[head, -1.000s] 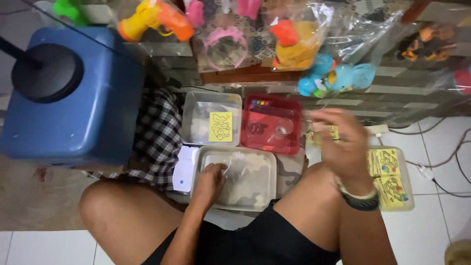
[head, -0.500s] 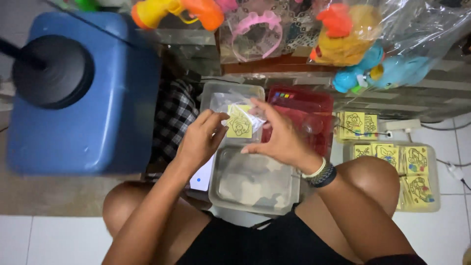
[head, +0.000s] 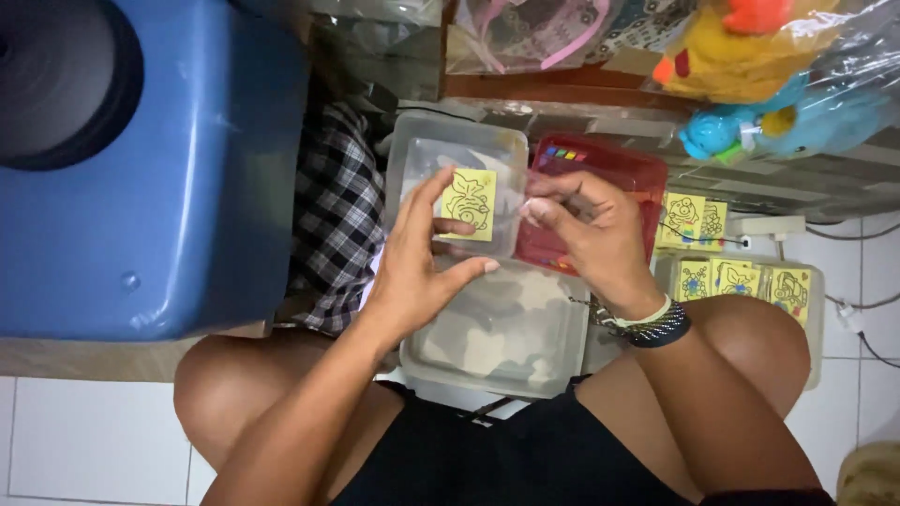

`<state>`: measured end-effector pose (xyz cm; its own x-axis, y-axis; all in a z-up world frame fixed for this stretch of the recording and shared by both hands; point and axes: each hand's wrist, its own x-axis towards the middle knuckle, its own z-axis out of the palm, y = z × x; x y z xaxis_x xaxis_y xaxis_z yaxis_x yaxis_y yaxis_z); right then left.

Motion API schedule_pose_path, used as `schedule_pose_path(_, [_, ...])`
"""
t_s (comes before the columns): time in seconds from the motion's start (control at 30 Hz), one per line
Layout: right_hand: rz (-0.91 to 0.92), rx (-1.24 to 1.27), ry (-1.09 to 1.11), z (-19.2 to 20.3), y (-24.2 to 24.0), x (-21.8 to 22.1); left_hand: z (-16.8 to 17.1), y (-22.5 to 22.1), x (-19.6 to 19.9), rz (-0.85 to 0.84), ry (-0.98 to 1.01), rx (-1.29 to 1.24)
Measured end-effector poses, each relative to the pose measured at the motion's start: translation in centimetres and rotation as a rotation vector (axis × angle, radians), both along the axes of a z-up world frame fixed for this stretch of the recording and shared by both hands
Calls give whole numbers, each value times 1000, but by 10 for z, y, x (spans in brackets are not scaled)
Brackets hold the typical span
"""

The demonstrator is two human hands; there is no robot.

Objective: Packing individual yellow stickers into small plastic bags and organizing them in a plastic container.

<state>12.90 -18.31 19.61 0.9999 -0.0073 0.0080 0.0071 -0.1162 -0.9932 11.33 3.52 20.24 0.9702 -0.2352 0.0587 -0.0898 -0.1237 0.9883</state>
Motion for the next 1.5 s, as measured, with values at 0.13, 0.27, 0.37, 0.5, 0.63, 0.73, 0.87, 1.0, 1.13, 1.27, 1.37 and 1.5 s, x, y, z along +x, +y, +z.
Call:
schedule_pose_path(0.13, [59,-54,4,3,6,-9,-14,2,-1,-7,164,-60])
schedule_pose_path(0.27, [93,-32,45,5,8,-14,-29,0,3,-11,275,-40])
schedule_pose_path(0.37, [74,-12,18,2,2,-10,-26,-2,7,2,256,21])
schedule_pose_path(0.5, [51,-37,2,-4,-2,-7,-33,1,10,-16,292,-2])
schedule_pose_path(0.63, [55,-19,18,-19,0,-12,-26,-6,8,-78,330,-75])
schedule_pose_path(0.73, [82,-46,29,-16,0,-12,-23,-9,7,-82,421,-71])
schedule_pose_path(0.87, [91,-92,30,-5,2,-10,-27,-6,10,-80,394,-51])
schedule_pose_path(1.0, [84,-127,38,2,3,-9,-38,-2,12,-55,393,-8])
schedule_pose_path(1.13, [71,-136,24,-5,-2,-5,-30,-1,11,-48,365,37])
schedule_pose_path(1.27, [52,-104,-22,-9,-2,-5,-39,1,12,-24,360,55])
schedule_pose_path(1.37, [75,-49,-99,-11,2,-6,-50,2,14,15,344,70])
schedule_pose_path(1.5, [217,-189,-226,4,5,-8,-53,5,17,65,319,128])
